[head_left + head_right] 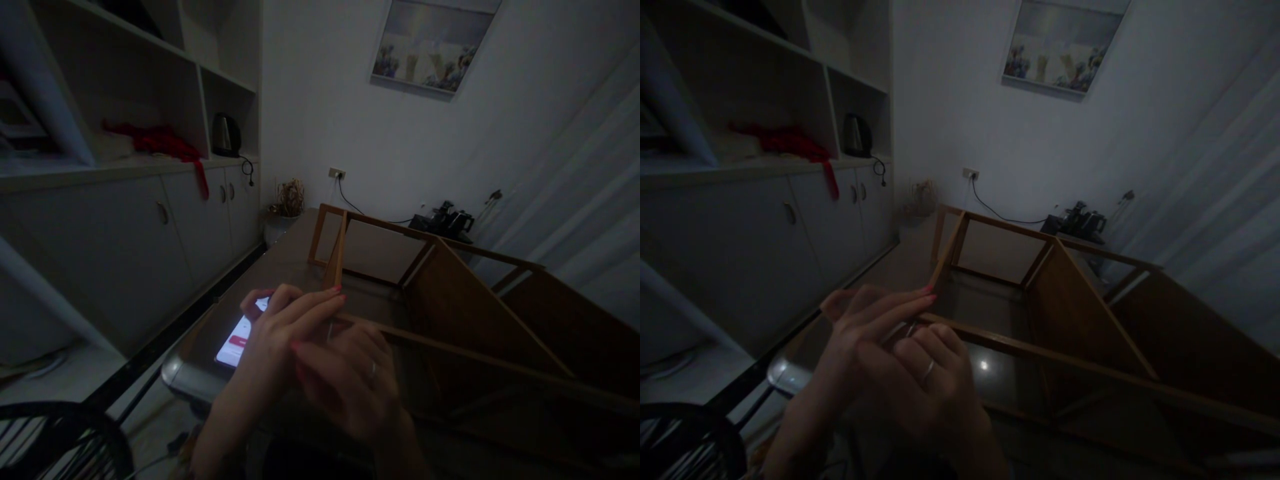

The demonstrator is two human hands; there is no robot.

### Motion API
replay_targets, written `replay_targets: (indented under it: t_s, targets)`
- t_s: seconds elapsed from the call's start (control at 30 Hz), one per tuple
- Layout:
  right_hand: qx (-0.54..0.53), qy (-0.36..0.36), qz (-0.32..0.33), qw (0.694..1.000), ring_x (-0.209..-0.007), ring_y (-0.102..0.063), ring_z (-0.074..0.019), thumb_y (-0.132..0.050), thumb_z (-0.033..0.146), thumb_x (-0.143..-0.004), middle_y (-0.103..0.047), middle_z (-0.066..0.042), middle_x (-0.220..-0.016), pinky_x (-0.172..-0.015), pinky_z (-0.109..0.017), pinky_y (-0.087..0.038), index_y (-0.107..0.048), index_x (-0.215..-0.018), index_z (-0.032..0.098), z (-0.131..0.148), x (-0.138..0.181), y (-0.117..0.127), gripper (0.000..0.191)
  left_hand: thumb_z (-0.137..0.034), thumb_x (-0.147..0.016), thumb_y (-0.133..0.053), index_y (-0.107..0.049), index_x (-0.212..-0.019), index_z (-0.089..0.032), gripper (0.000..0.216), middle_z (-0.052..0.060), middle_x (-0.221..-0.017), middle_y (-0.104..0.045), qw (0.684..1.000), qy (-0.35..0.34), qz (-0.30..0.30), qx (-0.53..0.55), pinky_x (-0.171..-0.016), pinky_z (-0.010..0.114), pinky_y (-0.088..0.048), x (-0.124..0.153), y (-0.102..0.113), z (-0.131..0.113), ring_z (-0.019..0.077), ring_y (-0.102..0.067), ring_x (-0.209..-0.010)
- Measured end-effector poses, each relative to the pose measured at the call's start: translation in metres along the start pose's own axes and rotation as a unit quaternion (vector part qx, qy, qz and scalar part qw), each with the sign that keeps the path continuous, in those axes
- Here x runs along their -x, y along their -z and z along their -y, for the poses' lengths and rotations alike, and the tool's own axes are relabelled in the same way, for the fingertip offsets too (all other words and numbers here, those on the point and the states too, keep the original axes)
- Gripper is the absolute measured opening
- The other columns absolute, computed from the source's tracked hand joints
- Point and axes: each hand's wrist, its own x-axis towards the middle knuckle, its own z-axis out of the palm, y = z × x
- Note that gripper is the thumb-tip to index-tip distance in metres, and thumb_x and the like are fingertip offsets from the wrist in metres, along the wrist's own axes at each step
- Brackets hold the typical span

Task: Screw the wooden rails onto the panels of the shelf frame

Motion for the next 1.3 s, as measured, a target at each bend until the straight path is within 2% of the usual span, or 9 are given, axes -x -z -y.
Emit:
replay_targets:
  t_s: [0.07, 0.17, 0.3, 0.5, 0.7, 0.9, 1.1, 1.2, 1.3]
  targets:
    - [0.013, -0.005, -0.020, 1.000, -0.060, -0.057, -0.0135, -0.054, 0.017, -0.095, -0.063, 0.001, -0.065, -0.059, -0.030, -0.043, -0.062, -0.109, 0.015, 0.003, -0.001, -0.004, 0.016, -0.032, -0.097, -0.053, -0.058, -0.130, -0.030, 0.033, -0.005, -0.131, -0.065, 1.000, 0.003, -0.003, -0.008, -0.088, 0.040, -0.040, -0.001, -0.001, 0.000, 0.0211, -0.053, -0.103]
    - [0.022, -0.050, -0.051, 0.997, -0.060, -0.059, -0.0139, -0.050, 0.014, -0.095, -0.063, 0.000, -0.066, -0.058, -0.030, -0.045, -0.062, -0.109, 0.015, 0.009, 0.002, -0.005, 0.019, -0.029, -0.095, -0.056, -0.059, -0.129, -0.029, 0.034, -0.003, -0.131, -0.065, 1.000, -0.002, 0.000, -0.019, -0.088, 0.040, -0.040, -0.001, -0.002, 0.000, 0.0211, -0.054, -0.102]
    - [-0.052, -0.110, -0.073, 0.990, -0.068, -0.064, -0.0127, -0.054, 0.012, -0.094, -0.067, 0.000, -0.073, -0.062, -0.025, -0.054, -0.064, -0.114, 0.019, 0.011, 0.015, -0.003, 0.023, -0.025, -0.095, -0.057, -0.059, -0.130, -0.030, 0.035, -0.002, -0.133, -0.065, 1.000, -0.001, -0.001, -0.027, -0.087, 0.041, -0.041, -0.001, -0.002, 0.001, 0.0210, -0.054, -0.101]
    - [-0.106, -0.075, -0.037, 0.991, -0.094, -0.069, -0.0141, -0.058, 0.008, -0.092, -0.073, -0.005, -0.097, -0.077, -0.024, -0.060, -0.065, -0.115, 0.015, 0.004, 0.032, 0.004, 0.025, -0.026, -0.094, -0.060, -0.060, -0.128, -0.029, 0.034, -0.002, -0.132, -0.066, 1.000, -0.007, -0.013, -0.020, -0.086, 0.039, -0.042, -0.001, -0.003, 0.001, 0.0205, -0.054, -0.100]
    - [0.007, -0.044, -0.048, 0.998, -0.078, -0.066, -0.0149, -0.062, 0.008, -0.089, -0.070, -0.004, -0.078, -0.071, -0.026, -0.058, -0.070, -0.105, 0.014, 0.004, 0.027, 0.006, 0.019, -0.023, -0.095, -0.058, -0.060, -0.128, -0.029, 0.034, -0.003, -0.131, -0.066, 0.999, -0.014, -0.019, -0.030, -0.086, 0.041, -0.039, -0.001, -0.003, 0.001, 0.0207, -0.054, -0.099]
    - [-0.117, -0.099, 0.063, 0.986, -0.080, -0.062, -0.0151, -0.050, 0.013, -0.094, -0.068, -0.004, -0.085, -0.072, -0.029, -0.056, -0.065, -0.116, 0.014, 0.010, 0.017, 0.014, 0.027, -0.027, -0.096, -0.055, -0.058, -0.129, -0.031, 0.033, -0.004, -0.133, -0.064, 1.000, -0.004, 0.001, -0.019, -0.086, 0.041, -0.039, -0.001, 0.000, 0.000, 0.0208, -0.053, -0.102]
    - [-0.238, -0.168, 0.212, 0.933, -0.100, -0.063, -0.0135, -0.040, 0.022, -0.102, -0.068, -0.005, -0.103, -0.089, -0.026, -0.055, -0.053, -0.136, 0.019, 0.000, 0.014, 0.034, 0.036, -0.024, -0.094, -0.058, -0.057, -0.132, -0.030, 0.038, -0.002, -0.135, -0.063, 1.000, -0.014, 0.006, -0.015, -0.087, 0.041, -0.040, 0.000, -0.002, 0.003, 0.0219, -0.052, -0.103]
    - [-0.290, -0.198, 0.252, 0.902, -0.107, -0.064, -0.0122, -0.042, 0.023, -0.102, -0.068, -0.003, -0.112, -0.091, -0.024, -0.054, -0.055, -0.134, 0.024, -0.005, 0.012, 0.039, 0.034, -0.025, -0.094, -0.058, -0.055, -0.134, -0.030, 0.040, -0.003, -0.137, -0.062, 1.000, -0.015, 0.008, -0.018, -0.087, 0.041, -0.040, 0.001, -0.003, 0.004, 0.0216, -0.052, -0.103]
    - [-0.312, -0.237, 0.273, 0.879, -0.099, -0.067, -0.0093, -0.050, 0.021, -0.100, -0.070, 0.002, -0.109, -0.085, -0.019, -0.054, -0.062, -0.121, 0.026, -0.007, 0.007, 0.040, 0.025, -0.022, -0.095, -0.058, -0.059, -0.130, -0.029, 0.036, -0.002, -0.135, -0.063, 1.000, -0.006, 0.007, -0.026, -0.087, 0.040, -0.041, 0.000, -0.004, 0.003, 0.0210, -0.051, -0.100]
